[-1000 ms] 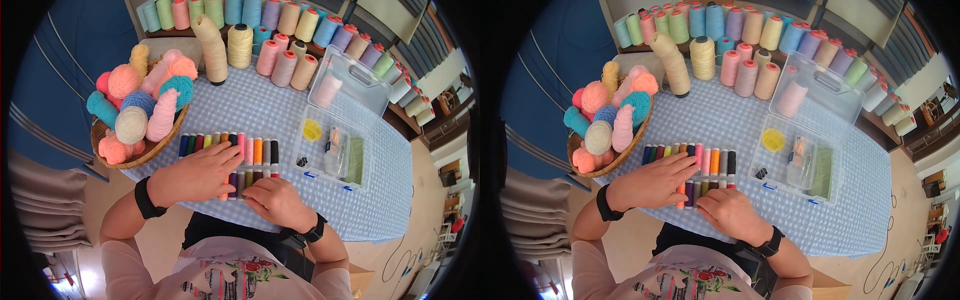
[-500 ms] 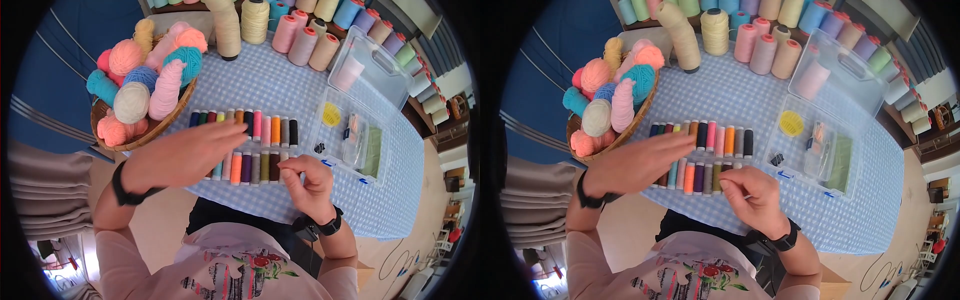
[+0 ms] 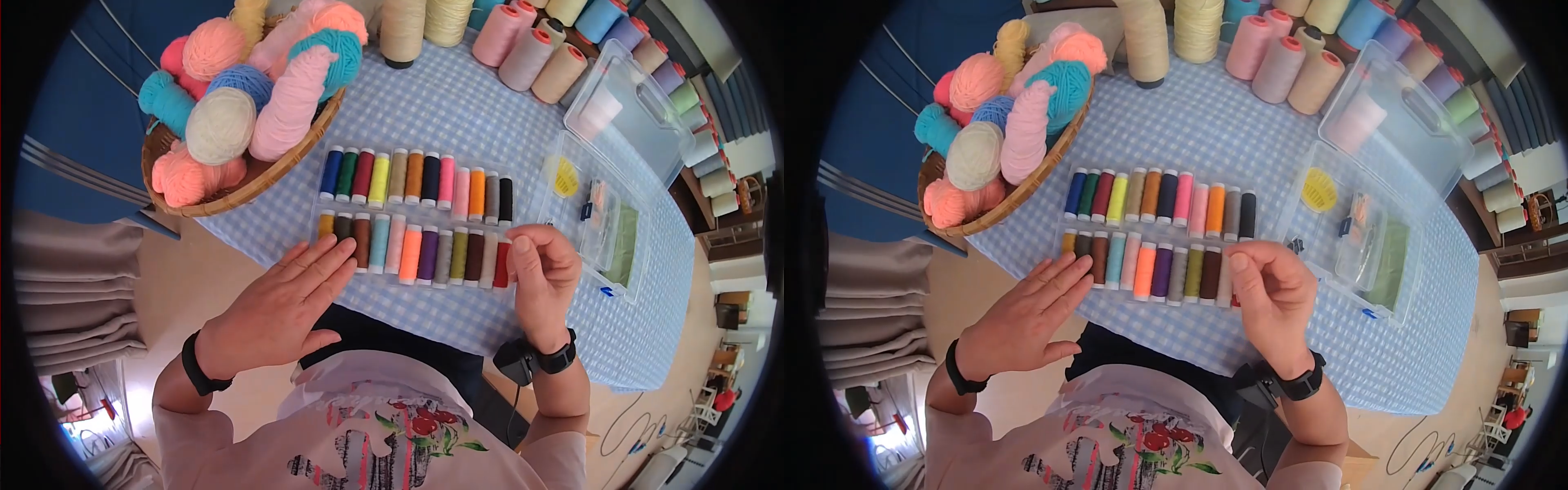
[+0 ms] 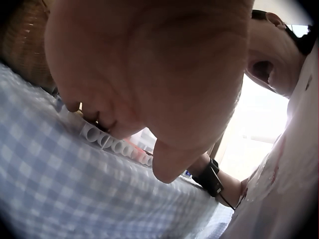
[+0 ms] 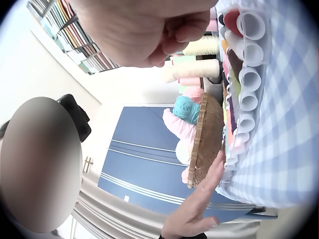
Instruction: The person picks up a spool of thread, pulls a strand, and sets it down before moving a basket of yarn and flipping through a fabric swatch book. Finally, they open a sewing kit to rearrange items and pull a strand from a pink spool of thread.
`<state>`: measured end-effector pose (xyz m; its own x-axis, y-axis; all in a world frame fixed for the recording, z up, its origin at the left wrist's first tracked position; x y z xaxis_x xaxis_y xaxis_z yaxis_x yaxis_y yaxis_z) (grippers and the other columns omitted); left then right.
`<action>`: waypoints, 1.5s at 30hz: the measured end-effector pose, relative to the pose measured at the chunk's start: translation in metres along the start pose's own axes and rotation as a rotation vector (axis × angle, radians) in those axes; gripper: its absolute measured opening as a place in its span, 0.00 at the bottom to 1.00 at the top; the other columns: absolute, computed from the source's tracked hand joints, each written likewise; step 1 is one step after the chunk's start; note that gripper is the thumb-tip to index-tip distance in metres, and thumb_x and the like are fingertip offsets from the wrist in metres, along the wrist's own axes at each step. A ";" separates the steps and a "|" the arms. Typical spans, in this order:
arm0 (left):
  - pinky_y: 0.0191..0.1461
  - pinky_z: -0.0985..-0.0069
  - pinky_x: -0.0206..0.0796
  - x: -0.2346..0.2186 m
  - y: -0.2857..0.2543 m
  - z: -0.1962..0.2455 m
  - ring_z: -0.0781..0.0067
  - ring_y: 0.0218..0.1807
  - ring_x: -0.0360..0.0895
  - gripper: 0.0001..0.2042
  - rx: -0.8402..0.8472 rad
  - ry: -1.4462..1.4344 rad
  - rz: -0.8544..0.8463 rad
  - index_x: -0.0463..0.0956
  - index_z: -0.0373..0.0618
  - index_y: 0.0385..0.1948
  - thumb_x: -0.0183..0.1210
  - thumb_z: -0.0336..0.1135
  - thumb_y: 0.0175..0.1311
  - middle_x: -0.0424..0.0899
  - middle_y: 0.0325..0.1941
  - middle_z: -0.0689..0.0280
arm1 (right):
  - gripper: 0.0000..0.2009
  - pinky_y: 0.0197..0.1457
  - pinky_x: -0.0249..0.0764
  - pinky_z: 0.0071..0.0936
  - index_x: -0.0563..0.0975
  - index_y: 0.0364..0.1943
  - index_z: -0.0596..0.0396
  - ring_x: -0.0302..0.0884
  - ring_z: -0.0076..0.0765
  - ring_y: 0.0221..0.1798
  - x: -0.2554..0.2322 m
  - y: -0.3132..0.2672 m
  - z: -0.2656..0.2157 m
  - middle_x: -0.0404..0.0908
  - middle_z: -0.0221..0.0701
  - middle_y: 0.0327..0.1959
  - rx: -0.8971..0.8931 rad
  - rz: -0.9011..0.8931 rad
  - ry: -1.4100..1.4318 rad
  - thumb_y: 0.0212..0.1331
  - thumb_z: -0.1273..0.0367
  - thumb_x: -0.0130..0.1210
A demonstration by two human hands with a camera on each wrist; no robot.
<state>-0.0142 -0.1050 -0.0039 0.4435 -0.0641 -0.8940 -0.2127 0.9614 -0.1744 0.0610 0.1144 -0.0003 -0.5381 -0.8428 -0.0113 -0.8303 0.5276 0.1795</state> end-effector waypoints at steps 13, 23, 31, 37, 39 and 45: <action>0.70 0.57 0.50 0.001 0.009 0.002 0.53 0.70 0.54 0.41 -0.001 0.126 0.088 0.62 0.42 0.61 0.69 0.39 0.38 0.58 0.69 0.58 | 0.06 0.25 0.59 0.12 0.78 0.36 0.59 0.62 0.10 0.22 -0.012 0.008 0.011 0.73 0.20 0.22 0.032 0.031 0.098 0.63 0.71 0.54; 0.71 0.57 0.49 -0.004 -0.002 -0.004 0.54 0.69 0.56 0.40 -0.032 0.137 0.083 0.63 0.38 0.60 0.68 0.38 0.38 0.59 0.68 0.56 | 0.06 0.26 0.60 0.11 0.78 0.36 0.59 0.63 0.10 0.23 -0.004 0.004 0.012 0.73 0.20 0.22 0.053 -0.031 0.041 0.63 0.71 0.54; 0.70 0.57 0.48 -0.016 0.025 -0.006 0.49 0.69 0.54 0.41 0.027 0.032 0.159 0.60 0.36 0.61 0.68 0.41 0.40 0.57 0.68 0.53 | 0.06 0.27 0.60 0.11 0.78 0.35 0.59 0.63 0.10 0.23 0.000 0.003 0.008 0.73 0.20 0.23 0.048 -0.075 -0.005 0.63 0.71 0.54; 0.71 0.56 0.46 0.000 0.017 -0.005 0.47 0.71 0.50 0.44 -0.003 0.102 0.116 0.56 0.33 0.62 0.68 0.43 0.40 0.53 0.69 0.50 | 0.06 0.27 0.60 0.12 0.78 0.36 0.60 0.63 0.10 0.23 0.000 0.004 0.009 0.73 0.19 0.23 0.110 -0.053 0.011 0.63 0.71 0.54; 0.71 0.56 0.46 0.000 0.012 -0.004 0.47 0.71 0.49 0.44 -0.009 0.105 0.104 0.56 0.33 0.62 0.68 0.43 0.40 0.53 0.69 0.49 | 0.05 0.27 0.61 0.12 0.78 0.36 0.60 0.63 0.10 0.23 0.002 0.003 0.008 0.73 0.19 0.23 0.095 -0.070 -0.004 0.62 0.72 0.54; 0.71 0.57 0.46 -0.013 0.009 -0.010 0.45 0.71 0.49 0.45 -0.047 0.018 0.106 0.54 0.32 0.63 0.68 0.42 0.41 0.53 0.69 0.49 | 0.05 0.26 0.61 0.12 0.78 0.36 0.60 0.64 0.11 0.22 0.005 0.002 0.007 0.73 0.20 0.22 0.055 -0.101 -0.027 0.62 0.73 0.54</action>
Point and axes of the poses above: each hand's wrist, its own y-axis towards the middle knuckle, its own x-axis out of the palm, z = x × y, the point moved 9 cm from there along y, towards the middle knuckle
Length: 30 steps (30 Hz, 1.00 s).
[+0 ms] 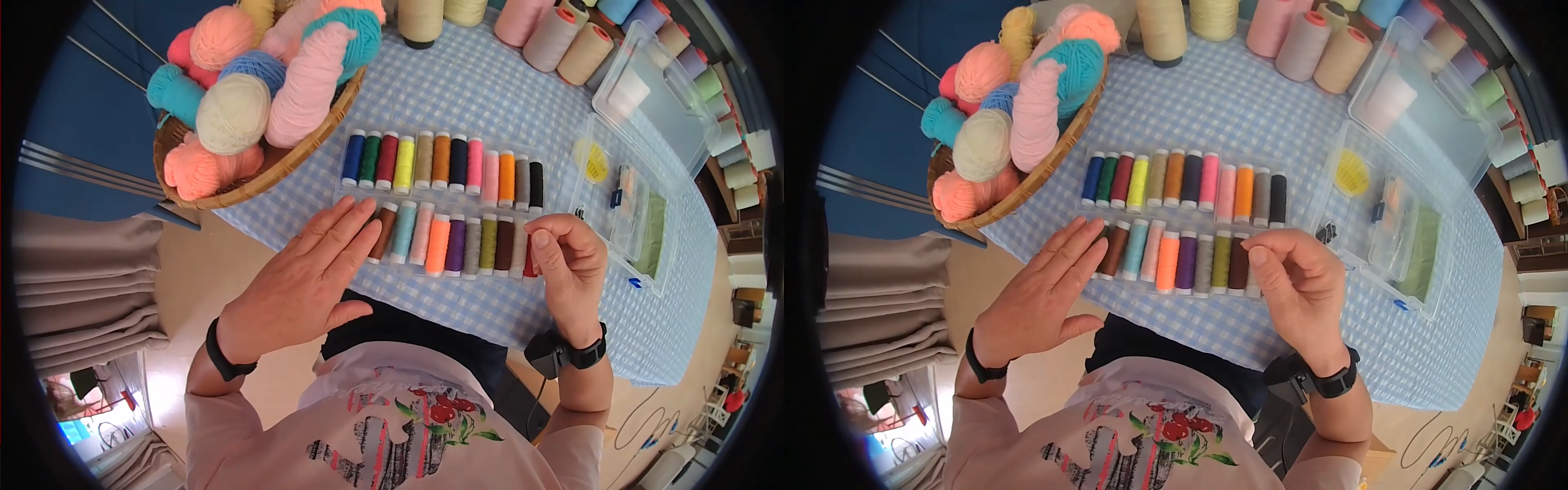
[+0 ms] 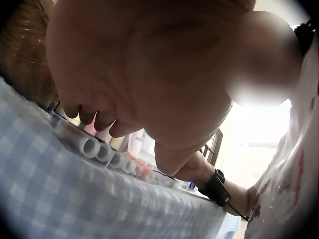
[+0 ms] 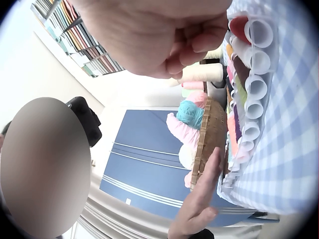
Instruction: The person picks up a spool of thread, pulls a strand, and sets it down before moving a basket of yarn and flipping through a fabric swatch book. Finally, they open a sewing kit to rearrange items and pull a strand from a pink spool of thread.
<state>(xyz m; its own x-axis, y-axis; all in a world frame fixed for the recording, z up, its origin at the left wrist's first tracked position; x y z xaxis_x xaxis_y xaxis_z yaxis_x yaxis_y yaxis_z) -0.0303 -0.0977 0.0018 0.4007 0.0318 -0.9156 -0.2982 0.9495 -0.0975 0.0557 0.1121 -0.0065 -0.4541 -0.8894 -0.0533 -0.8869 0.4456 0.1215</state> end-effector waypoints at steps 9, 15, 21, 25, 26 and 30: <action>0.70 0.45 0.41 0.013 0.015 -0.002 0.50 0.72 0.48 0.35 0.107 0.035 0.085 0.67 0.57 0.59 0.68 0.45 0.43 0.55 0.70 0.58 | 0.05 0.25 0.62 0.13 0.78 0.36 0.60 0.64 0.12 0.21 -0.006 0.002 -0.003 0.73 0.21 0.21 -0.007 0.022 -0.094 0.61 0.72 0.54; 0.69 0.50 0.46 -0.019 0.019 0.001 0.53 0.68 0.56 0.28 0.199 0.026 0.225 0.70 0.47 0.54 0.64 0.36 0.46 0.62 0.65 0.58 | 0.03 0.27 0.64 0.16 0.79 0.34 0.59 0.67 0.16 0.24 0.001 0.000 0.000 0.74 0.24 0.22 -0.020 -0.034 -0.208 0.58 0.74 0.57; 0.61 0.64 0.62 -0.037 0.037 -0.005 0.56 0.59 0.69 0.15 0.344 -0.088 0.259 0.75 0.37 0.42 0.56 0.24 0.49 0.73 0.55 0.57 | 0.03 0.27 0.64 0.18 0.79 0.34 0.59 0.68 0.19 0.23 0.006 0.002 -0.006 0.76 0.27 0.23 -0.063 -0.052 -0.324 0.56 0.74 0.58; 0.60 0.64 0.64 -0.018 0.042 0.004 0.57 0.57 0.70 0.14 0.405 0.004 0.198 0.75 0.36 0.41 0.56 0.25 0.49 0.74 0.52 0.57 | 0.04 0.26 0.66 0.19 0.79 0.34 0.59 0.70 0.22 0.23 0.006 0.003 -0.008 0.76 0.29 0.23 -0.079 -0.050 -0.389 0.55 0.76 0.58; 0.60 0.64 0.64 -0.019 0.042 0.007 0.57 0.57 0.70 0.14 0.424 -0.002 0.199 0.75 0.36 0.41 0.56 0.25 0.49 0.74 0.52 0.57 | 0.04 0.26 0.66 0.19 0.79 0.34 0.59 0.70 0.22 0.23 0.004 0.004 -0.009 0.76 0.29 0.23 -0.075 -0.034 -0.401 0.55 0.76 0.58; 0.62 0.64 0.62 -0.023 0.038 0.005 0.59 0.57 0.69 0.14 0.363 0.030 0.169 0.74 0.37 0.39 0.59 0.28 0.48 0.74 0.49 0.59 | 0.04 0.28 0.69 0.24 0.78 0.33 0.59 0.73 0.30 0.24 0.013 0.006 -0.013 0.76 0.32 0.25 -0.118 -0.087 -0.460 0.53 0.77 0.58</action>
Point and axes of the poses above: each hand's wrist, its own y-axis towards the middle knuckle, its own x-axis out of the palm, z = x × y, the point moved 9 cm from there along y, towards the middle knuckle
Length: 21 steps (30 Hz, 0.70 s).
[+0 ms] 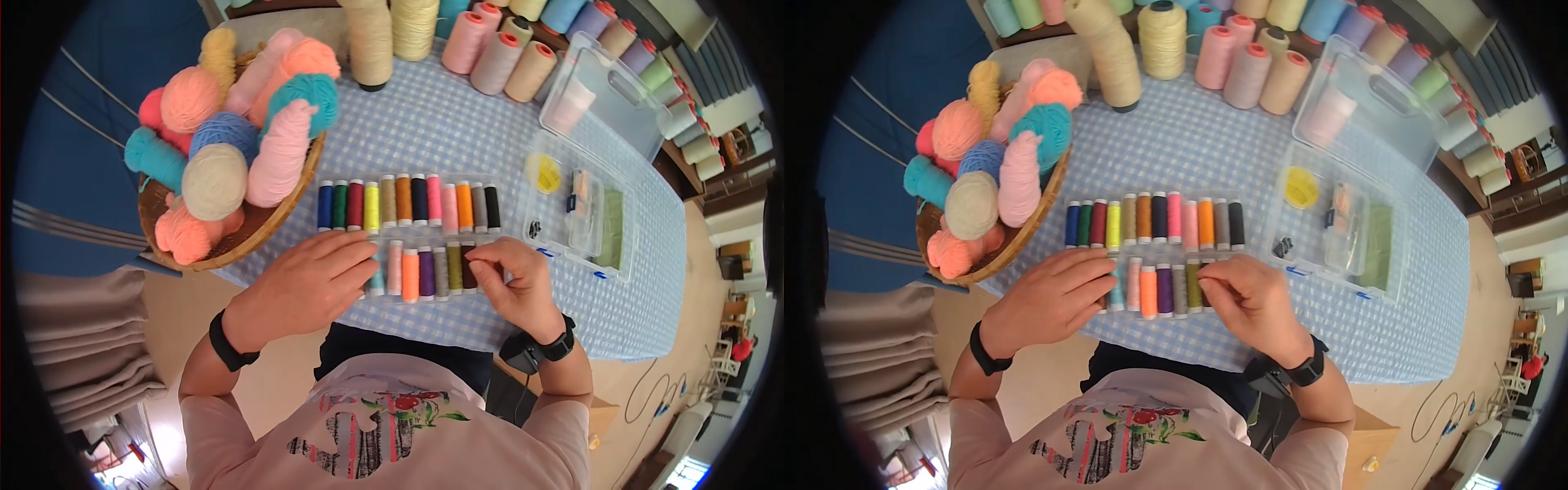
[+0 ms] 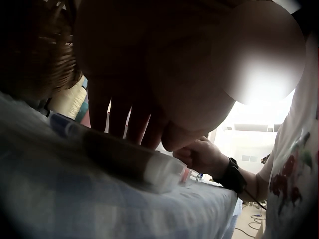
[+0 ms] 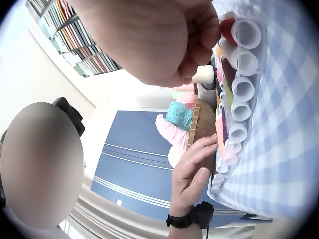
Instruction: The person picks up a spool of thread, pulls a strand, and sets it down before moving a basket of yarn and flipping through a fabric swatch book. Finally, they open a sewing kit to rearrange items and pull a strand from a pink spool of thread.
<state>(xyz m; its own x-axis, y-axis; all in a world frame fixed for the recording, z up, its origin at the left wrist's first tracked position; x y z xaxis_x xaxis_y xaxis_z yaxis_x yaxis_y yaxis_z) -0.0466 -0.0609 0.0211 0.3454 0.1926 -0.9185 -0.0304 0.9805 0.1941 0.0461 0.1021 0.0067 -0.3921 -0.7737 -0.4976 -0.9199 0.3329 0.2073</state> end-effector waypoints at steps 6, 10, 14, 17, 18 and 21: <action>0.65 0.60 0.57 0.008 0.005 0.008 0.60 0.58 0.67 0.14 0.070 0.029 -0.031 0.73 0.41 0.40 0.60 0.31 0.49 0.72 0.47 0.60 | 0.07 0.36 0.69 0.33 0.80 0.29 0.54 0.71 0.40 0.30 0.015 -0.004 -0.035 0.73 0.31 0.27 -0.346 -0.109 -0.280 0.44 0.75 0.63; 0.67 0.56 0.53 0.017 0.003 0.005 0.57 0.59 0.66 0.15 0.034 -0.025 -0.063 0.73 0.43 0.39 0.62 0.36 0.49 0.71 0.48 0.61 | 0.10 0.34 0.66 0.30 0.82 0.32 0.49 0.67 0.36 0.30 0.023 -0.011 -0.036 0.70 0.28 0.25 -0.329 -0.140 -0.397 0.41 0.72 0.65; 0.67 0.53 0.51 0.020 0.003 0.003 0.58 0.59 0.65 0.20 0.006 -0.049 -0.063 0.74 0.46 0.43 0.64 0.43 0.47 0.71 0.48 0.62 | 0.13 0.35 0.65 0.29 0.83 0.34 0.48 0.66 0.34 0.30 0.026 -0.012 -0.036 0.68 0.26 0.24 -0.337 -0.151 -0.426 0.39 0.71 0.66; 0.68 0.51 0.48 0.021 0.006 0.009 0.60 0.59 0.64 0.27 0.037 -0.022 -0.088 0.73 0.52 0.50 0.64 0.49 0.45 0.70 0.48 0.64 | 0.14 0.35 0.64 0.28 0.83 0.36 0.48 0.66 0.31 0.30 0.028 -0.015 -0.038 0.67 0.25 0.24 -0.381 -0.159 -0.472 0.39 0.70 0.66; 0.69 0.51 0.46 0.024 0.005 0.008 0.61 0.59 0.63 0.30 0.020 0.007 -0.106 0.72 0.55 0.52 0.64 0.51 0.43 0.70 0.48 0.64 | 0.14 0.35 0.64 0.28 0.83 0.36 0.48 0.66 0.31 0.30 0.028 -0.016 -0.039 0.67 0.25 0.24 -0.375 -0.163 -0.476 0.39 0.70 0.66; 0.70 0.50 0.42 0.031 0.005 0.006 0.62 0.59 0.62 0.33 -0.021 0.051 -0.128 0.71 0.56 0.55 0.64 0.53 0.41 0.69 0.48 0.65 | 0.16 0.33 0.62 0.27 0.82 0.39 0.49 0.65 0.28 0.28 0.034 -0.021 -0.043 0.66 0.22 0.22 -0.430 -0.218 -0.640 0.40 0.69 0.64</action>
Point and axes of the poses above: each hand's wrist, its own y-axis towards the middle knuckle, its own x-axis out of the palm, z = x × y, the point moved 9 cm from there along y, towards the middle knuckle
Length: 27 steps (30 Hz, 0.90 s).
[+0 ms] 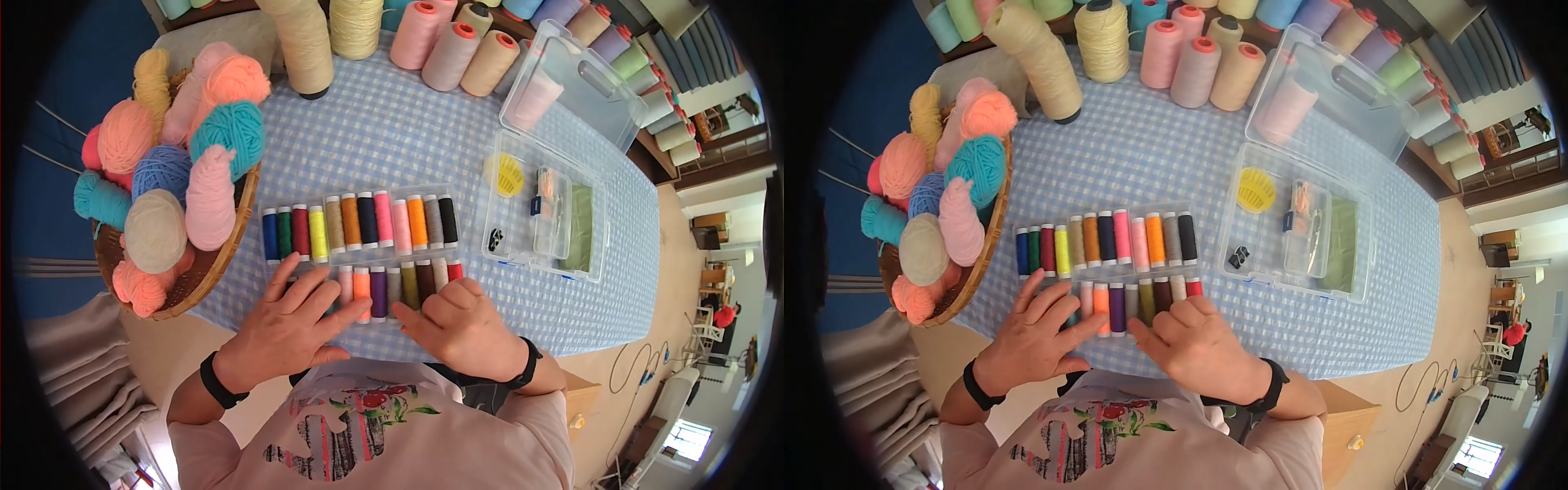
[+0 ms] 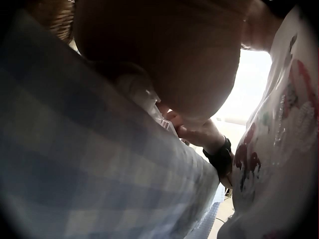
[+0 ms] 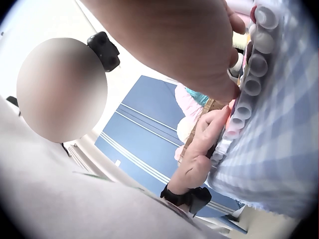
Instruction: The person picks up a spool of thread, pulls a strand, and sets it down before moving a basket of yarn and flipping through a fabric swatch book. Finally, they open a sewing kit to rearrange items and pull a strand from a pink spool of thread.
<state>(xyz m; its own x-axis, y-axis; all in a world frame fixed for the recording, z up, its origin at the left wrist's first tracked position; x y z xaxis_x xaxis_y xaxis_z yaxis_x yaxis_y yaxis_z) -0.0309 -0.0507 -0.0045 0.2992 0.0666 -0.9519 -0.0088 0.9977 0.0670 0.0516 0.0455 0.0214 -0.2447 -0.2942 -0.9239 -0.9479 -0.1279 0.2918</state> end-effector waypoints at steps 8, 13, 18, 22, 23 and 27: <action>0.71 0.47 0.39 0.006 0.000 -0.002 0.62 0.60 0.61 0.33 -0.042 0.017 -0.026 0.71 0.54 0.54 0.65 0.53 0.41 0.69 0.48 0.67 | 0.17 0.26 0.60 0.22 0.80 0.43 0.52 0.62 0.23 0.21 0.011 -0.006 -0.009 0.61 0.19 0.17 -0.085 -0.110 -0.127 0.44 0.67 0.62; 0.70 0.49 0.43 0.003 0.001 0.002 0.64 0.59 0.63 0.30 0.038 0.011 0.019 0.73 0.53 0.51 0.64 0.52 0.43 0.70 0.42 0.68 | 0.18 0.28 0.61 0.23 0.80 0.43 0.52 0.62 0.23 0.23 0.009 -0.005 -0.004 0.63 0.20 0.20 -0.083 -0.083 -0.106 0.43 0.67 0.62; 0.69 0.52 0.47 0.001 0.000 0.004 0.65 0.58 0.64 0.29 0.046 -0.008 0.024 0.74 0.52 0.51 0.64 0.50 0.43 0.70 0.43 0.68 | 0.18 0.38 0.66 0.27 0.79 0.40 0.56 0.68 0.28 0.33 0.004 -0.001 -0.003 0.69 0.26 0.29 -0.052 -0.050 -0.017 0.39 0.69 0.57; 0.70 0.56 0.48 -0.004 -0.007 0.005 0.62 0.61 0.63 0.30 0.047 -0.043 0.056 0.72 0.52 0.53 0.65 0.49 0.43 0.70 0.52 0.65 | 0.26 0.59 0.63 0.40 0.76 0.47 0.54 0.66 0.40 0.54 0.003 0.003 0.002 0.69 0.35 0.49 0.023 -0.049 0.067 0.38 0.63 0.63; 0.70 0.56 0.48 -0.004 -0.008 0.006 0.62 0.61 0.63 0.30 0.040 -0.034 0.056 0.72 0.52 0.53 0.65 0.49 0.43 0.70 0.52 0.65 | 0.30 0.66 0.59 0.45 0.74 0.51 0.53 0.63 0.46 0.62 0.008 0.003 0.005 0.67 0.37 0.56 0.057 -0.111 0.092 0.37 0.60 0.65; 0.71 0.55 0.45 0.001 -0.016 0.002 0.57 0.68 0.57 0.33 -0.067 -0.076 0.026 0.68 0.49 0.58 0.64 0.48 0.46 0.63 0.64 0.57 | 0.38 0.71 0.50 0.50 0.67 0.60 0.50 0.52 0.51 0.69 0.024 -0.002 0.003 0.61 0.39 0.64 0.062 -0.248 0.101 0.38 0.57 0.66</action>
<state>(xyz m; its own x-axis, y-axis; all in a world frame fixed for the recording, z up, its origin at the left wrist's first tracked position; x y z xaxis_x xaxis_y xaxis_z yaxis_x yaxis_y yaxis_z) -0.0282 -0.0661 -0.0057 0.3695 0.0937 -0.9245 -0.0804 0.9944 0.0687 0.0470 0.0419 -0.0024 0.0153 -0.3543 -0.9350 -0.9877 -0.1509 0.0410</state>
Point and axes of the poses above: each hand's wrist, its own y-axis towards the middle knuckle, its own x-axis out of the palm, z = x × y, the point moved 9 cm from there along y, towards the middle knuckle
